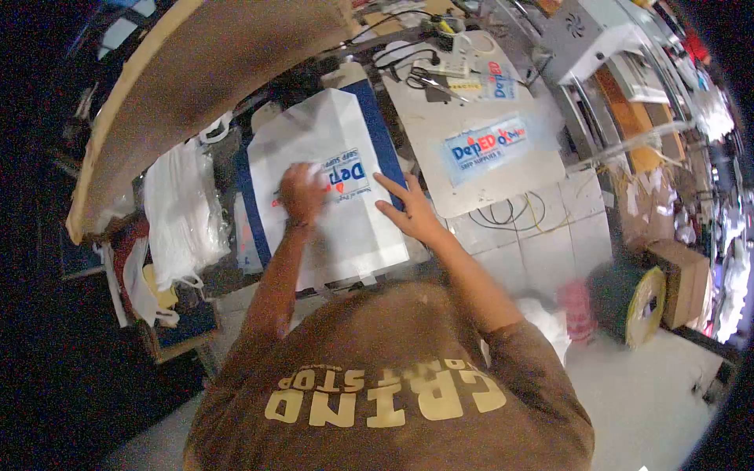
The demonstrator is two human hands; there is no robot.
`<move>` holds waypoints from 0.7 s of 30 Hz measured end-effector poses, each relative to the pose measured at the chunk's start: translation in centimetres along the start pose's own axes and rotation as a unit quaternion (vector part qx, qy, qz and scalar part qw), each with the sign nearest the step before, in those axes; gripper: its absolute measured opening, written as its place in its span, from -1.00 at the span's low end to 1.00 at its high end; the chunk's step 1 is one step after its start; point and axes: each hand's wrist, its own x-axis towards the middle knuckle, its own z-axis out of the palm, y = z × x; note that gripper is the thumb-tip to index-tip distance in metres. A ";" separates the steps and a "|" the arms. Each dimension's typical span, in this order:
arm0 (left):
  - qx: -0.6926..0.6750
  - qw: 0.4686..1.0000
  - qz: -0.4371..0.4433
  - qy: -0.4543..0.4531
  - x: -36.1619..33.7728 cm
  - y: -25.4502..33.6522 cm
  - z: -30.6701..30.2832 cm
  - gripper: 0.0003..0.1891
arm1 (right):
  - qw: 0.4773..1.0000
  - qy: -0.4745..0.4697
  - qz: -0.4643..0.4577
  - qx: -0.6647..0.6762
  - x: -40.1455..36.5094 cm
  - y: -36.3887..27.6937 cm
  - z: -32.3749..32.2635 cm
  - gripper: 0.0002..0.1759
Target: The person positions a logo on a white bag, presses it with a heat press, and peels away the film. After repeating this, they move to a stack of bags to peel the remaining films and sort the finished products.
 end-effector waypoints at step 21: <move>0.083 0.993 -0.082 0.030 -5.5 -0.1 -4.3 -0.91 | 1.000 0.002 -0.002 0.007 0.4 -0.2 0.4 -0.39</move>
